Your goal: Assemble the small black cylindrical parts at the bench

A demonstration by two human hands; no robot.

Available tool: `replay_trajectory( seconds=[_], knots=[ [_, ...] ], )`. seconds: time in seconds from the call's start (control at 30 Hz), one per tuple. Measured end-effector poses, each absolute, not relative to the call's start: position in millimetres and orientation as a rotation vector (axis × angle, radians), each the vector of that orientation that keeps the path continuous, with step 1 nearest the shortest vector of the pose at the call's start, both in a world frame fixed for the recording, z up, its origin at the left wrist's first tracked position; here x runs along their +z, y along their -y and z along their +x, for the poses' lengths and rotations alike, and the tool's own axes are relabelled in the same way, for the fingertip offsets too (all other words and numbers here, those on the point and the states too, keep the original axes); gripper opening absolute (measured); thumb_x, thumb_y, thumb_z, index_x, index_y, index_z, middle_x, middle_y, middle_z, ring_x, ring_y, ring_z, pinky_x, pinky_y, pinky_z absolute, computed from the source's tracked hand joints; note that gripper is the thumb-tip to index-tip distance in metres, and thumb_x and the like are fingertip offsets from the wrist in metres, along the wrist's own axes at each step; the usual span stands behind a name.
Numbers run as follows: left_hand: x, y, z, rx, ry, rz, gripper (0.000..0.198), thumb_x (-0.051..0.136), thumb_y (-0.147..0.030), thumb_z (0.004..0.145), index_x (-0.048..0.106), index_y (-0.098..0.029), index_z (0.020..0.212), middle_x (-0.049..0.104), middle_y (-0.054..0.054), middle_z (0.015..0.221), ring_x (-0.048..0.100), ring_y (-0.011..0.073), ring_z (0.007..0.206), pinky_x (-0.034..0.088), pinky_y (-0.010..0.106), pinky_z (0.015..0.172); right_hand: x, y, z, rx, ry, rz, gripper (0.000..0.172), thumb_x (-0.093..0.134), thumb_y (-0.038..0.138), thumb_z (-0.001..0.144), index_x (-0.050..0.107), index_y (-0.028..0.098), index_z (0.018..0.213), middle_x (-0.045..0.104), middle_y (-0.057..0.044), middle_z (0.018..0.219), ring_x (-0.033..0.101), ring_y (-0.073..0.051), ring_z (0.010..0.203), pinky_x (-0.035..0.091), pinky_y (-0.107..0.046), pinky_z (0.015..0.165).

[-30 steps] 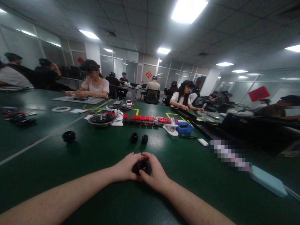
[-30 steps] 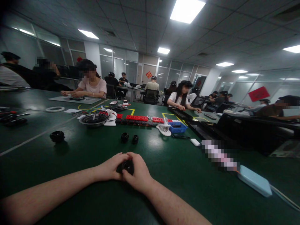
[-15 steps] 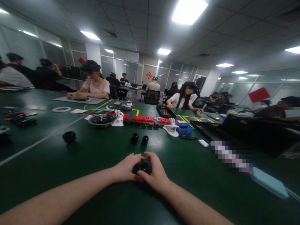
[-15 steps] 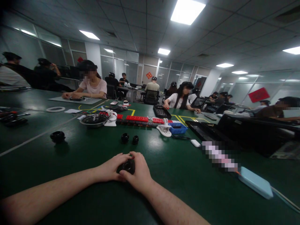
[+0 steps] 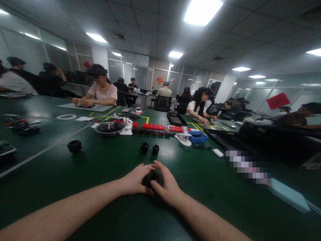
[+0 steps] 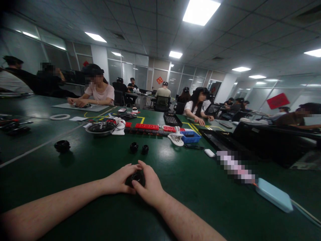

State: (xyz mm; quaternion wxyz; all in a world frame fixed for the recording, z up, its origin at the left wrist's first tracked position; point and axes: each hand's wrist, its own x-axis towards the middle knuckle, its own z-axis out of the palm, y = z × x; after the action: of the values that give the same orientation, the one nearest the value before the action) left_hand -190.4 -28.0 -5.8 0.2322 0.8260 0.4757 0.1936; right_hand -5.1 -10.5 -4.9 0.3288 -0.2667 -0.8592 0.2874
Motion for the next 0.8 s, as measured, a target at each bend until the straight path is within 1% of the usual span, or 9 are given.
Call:
replay_trajectory(
  seconds=[0.1,0.23,0.33,0.43,0.5,0.57,0.63,0.73,0.8],
  knots=[
    [-8.0,27.2,-190.9,0.517,-1.311,2.273,0.071,0.066,-0.051,0.060,0.039,-0.026,0.121,0.044,0.006,0.127,0.034,0.0283,0.120,0.013,0.050,0.102,-6.8,9.9,-8.0,0.725,2.201,-0.781,0.059,0.060,0.028,0.069,0.035,0.018,0.121,0.049,-0.009,0.112,0.046,-0.022,0.105,0.037,-0.039,0.091],
    [-5.2,29.7,-189.4,0.540,-1.315,2.274,0.068,0.065,-0.049,0.062,0.041,-0.026,0.120,0.047,0.005,0.123,0.036,0.0285,0.118,0.014,0.049,0.101,-9.3,9.9,-10.8,0.721,2.188,-0.858,0.058,0.066,0.026,0.061,0.041,0.019,0.113,0.052,-0.006,0.101,0.050,-0.021,0.095,0.041,-0.037,0.084],
    [-4.7,30.0,-188.9,0.555,-1.309,2.280,0.069,0.067,-0.046,0.061,0.039,-0.026,0.121,0.048,0.005,0.123,0.037,0.0278,0.117,0.015,0.049,0.102,-9.4,9.1,-9.8,0.782,2.194,-0.798,0.056,0.060,0.019,0.065,0.039,0.020,0.117,0.051,-0.007,0.110,0.048,-0.021,0.101,0.038,-0.039,0.090],
    [-6.0,29.2,-189.5,0.550,-1.302,2.295,0.073,0.067,-0.045,0.061,0.036,-0.026,0.123,0.045,0.005,0.126,0.036,0.0268,0.118,0.014,0.048,0.102,-8.5,6.6,-6.6,0.924,2.196,-0.638,0.062,0.049,0.010,0.067,0.030,0.020,0.125,0.046,-0.007,0.120,0.042,-0.020,0.112,0.031,-0.040,0.097],
    [-6.7,28.8,-190.1,0.548,-1.295,2.307,0.070,0.067,-0.045,0.062,0.038,-0.026,0.123,0.046,0.005,0.124,0.036,0.0260,0.118,0.014,0.048,0.102,-8.4,4.9,-4.9,0.987,2.175,-0.584,0.064,0.046,0.009,0.067,0.026,0.020,0.127,0.046,-0.007,0.121,0.042,-0.020,0.113,0.030,-0.041,0.098],
    [-7.3,28.6,-190.7,0.548,-1.297,2.307,0.068,0.067,-0.046,0.062,0.040,-0.026,0.121,0.049,0.005,0.122,0.037,0.0261,0.118,0.015,0.048,0.102,-9.0,4.1,-4.7,0.966,2.150,-0.614,0.061,0.049,0.013,0.069,0.027,0.019,0.126,0.047,-0.008,0.119,0.043,-0.020,0.112,0.031,-0.041,0.097],
    [-7.6,28.2,-191.1,0.533,-1.312,2.292,0.069,0.067,-0.047,0.060,0.041,-0.025,0.120,0.047,0.006,0.123,0.034,0.0276,0.120,0.015,0.049,0.101,-10.0,4.7,-5.9,0.903,2.140,-0.682,0.059,0.054,0.019,0.070,0.030,0.018,0.123,0.049,-0.008,0.115,0.045,-0.021,0.108,0.033,-0.040,0.095],
    [-7.6,28.0,-191.3,0.512,-1.315,2.276,0.069,0.066,-0.051,0.060,0.041,-0.026,0.120,0.045,0.006,0.126,0.032,0.0288,0.121,0.013,0.049,0.102,-11.3,7.1,-8.9,0.829,2.156,-0.783,0.061,0.062,0.026,0.066,0.035,0.019,0.120,0.050,-0.008,0.109,0.047,-0.021,0.102,0.038,-0.039,0.091],
    [-7.2,28.2,-191.0,0.525,-1.305,2.277,0.068,0.065,-0.050,0.062,0.041,-0.026,0.120,0.045,0.004,0.126,0.033,0.0282,0.120,0.013,0.049,0.102,-11.4,8.6,-10.2,0.795,2.168,-0.831,0.061,0.065,0.026,0.063,0.038,0.020,0.117,0.051,-0.007,0.105,0.049,-0.021,0.099,0.039,-0.039,0.088]
  ],
)
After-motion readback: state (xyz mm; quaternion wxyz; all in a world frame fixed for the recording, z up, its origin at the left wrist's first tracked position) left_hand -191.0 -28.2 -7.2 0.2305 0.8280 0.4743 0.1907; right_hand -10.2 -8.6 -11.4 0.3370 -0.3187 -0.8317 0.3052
